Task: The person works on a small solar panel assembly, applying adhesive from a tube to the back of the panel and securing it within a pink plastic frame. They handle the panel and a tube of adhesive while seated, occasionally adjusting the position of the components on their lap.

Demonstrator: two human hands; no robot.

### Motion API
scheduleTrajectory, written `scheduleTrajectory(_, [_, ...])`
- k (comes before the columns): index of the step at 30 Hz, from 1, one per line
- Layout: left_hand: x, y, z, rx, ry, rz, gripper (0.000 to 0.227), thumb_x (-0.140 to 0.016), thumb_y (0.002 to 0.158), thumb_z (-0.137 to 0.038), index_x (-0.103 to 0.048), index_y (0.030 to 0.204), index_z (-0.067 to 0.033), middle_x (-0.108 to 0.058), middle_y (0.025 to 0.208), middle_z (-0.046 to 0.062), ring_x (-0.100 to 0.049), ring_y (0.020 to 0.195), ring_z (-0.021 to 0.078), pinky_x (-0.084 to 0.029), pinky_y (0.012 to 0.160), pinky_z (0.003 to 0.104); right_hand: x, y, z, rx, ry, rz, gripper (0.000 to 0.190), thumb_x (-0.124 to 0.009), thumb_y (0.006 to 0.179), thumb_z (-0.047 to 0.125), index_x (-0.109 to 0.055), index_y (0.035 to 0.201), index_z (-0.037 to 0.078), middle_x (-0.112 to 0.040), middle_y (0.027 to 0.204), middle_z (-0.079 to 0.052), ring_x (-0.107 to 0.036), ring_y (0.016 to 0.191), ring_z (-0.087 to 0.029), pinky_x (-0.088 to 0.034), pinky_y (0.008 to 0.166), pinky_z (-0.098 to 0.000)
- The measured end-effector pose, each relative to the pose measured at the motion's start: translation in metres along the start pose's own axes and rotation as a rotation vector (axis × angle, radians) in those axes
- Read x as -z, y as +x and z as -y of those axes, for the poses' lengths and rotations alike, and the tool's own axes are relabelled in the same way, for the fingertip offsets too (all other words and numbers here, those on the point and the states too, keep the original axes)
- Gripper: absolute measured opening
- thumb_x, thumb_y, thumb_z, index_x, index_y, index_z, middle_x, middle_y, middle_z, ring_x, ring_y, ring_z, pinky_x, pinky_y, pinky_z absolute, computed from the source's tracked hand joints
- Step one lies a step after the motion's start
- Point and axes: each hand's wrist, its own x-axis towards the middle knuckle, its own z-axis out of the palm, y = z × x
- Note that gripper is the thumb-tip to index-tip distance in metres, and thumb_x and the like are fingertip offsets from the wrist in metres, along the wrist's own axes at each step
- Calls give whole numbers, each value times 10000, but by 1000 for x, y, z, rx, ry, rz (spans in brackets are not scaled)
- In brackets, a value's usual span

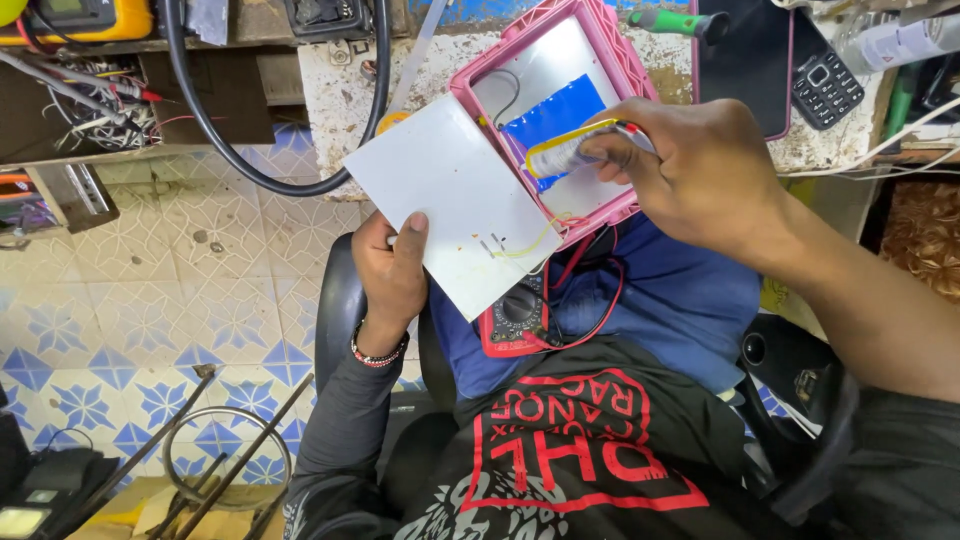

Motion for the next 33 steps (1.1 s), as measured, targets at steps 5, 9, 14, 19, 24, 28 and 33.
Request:
scheduleTrajectory(5, [-1, 0, -1, -8, -29, 3, 489, -583, 988, -489, -438, 697, -123, -350, 656, -63, -327, 652, 89, -281, 611, 291, -1, -4, -2, -16, -45, -1, 226, -603, 1134, 240, -760, 1169, 81, -781, 862, 20, -732, 789, -230, -491, 637, -368])
scheduleTrajectory(9, [-1, 1, -2, -19, -57, 11, 467, -587, 992, -487, -518, 730, -106, -437, 668, -62, -390, 660, 80, -322, 618, 282, -2, 10, 1, -40, 36, 0, 325, -534, 1177, 292, -743, 1110, 53, -777, 837, 10, -762, 832, -150, -523, 692, -332])
scheduleTrajectory(14, [-1, 1, -3, -8, -57, 8, 476, -592, 987, -493, -501, 722, -109, -425, 671, -64, -381, 667, 83, -320, 623, 283, -1, 15, 0, -36, 46, -4, 316, -553, 1178, 284, -733, 1061, 52, -766, 800, 0, -755, 823, -154, -523, 715, -341])
scheduleTrajectory(19, [0, 1, -2, -2, -34, 9, 497, -589, 985, -499, -440, 692, -125, -361, 653, -66, -330, 654, 87, -282, 610, 288, 8, 0, 3, -27, 9, 41, 252, -578, 1162, 245, -736, 1112, 55, -765, 833, 47, -739, 794, -182, -506, 667, -349])
scheduleTrajectory(24, [-1, 1, -2, -23, -42, 11, 495, -581, 993, -492, -416, 696, -132, -328, 659, -66, -305, 650, 90, -267, 606, 290, 12, -13, 1, -22, -30, 58, 172, -669, 1101, 178, -781, 1180, 75, -773, 860, -1, -714, 718, -206, -493, 628, -344])
scheduleTrajectory(28, [-2, 2, -3, -27, -23, 3, 503, -576, 991, -487, -383, 686, -137, -301, 650, -60, -282, 640, 92, -246, 598, 294, 16, -13, 5, -13, 40, 85, 145, -653, 1066, 79, -750, 1168, 44, -786, 877, -24, -767, 861, -148, -561, 701, -293])
scheduleTrajectory(33, [-2, 1, 0, -31, -19, -18, 531, -586, 982, -495, -321, 667, -160, -257, 629, -68, -243, 613, 87, -215, 574, 297, 17, -20, 0, -35, 1, 132, 164, -628, 1051, 117, -748, 1161, 98, -793, 887, -8, -772, 832, -150, -556, 624, -326])
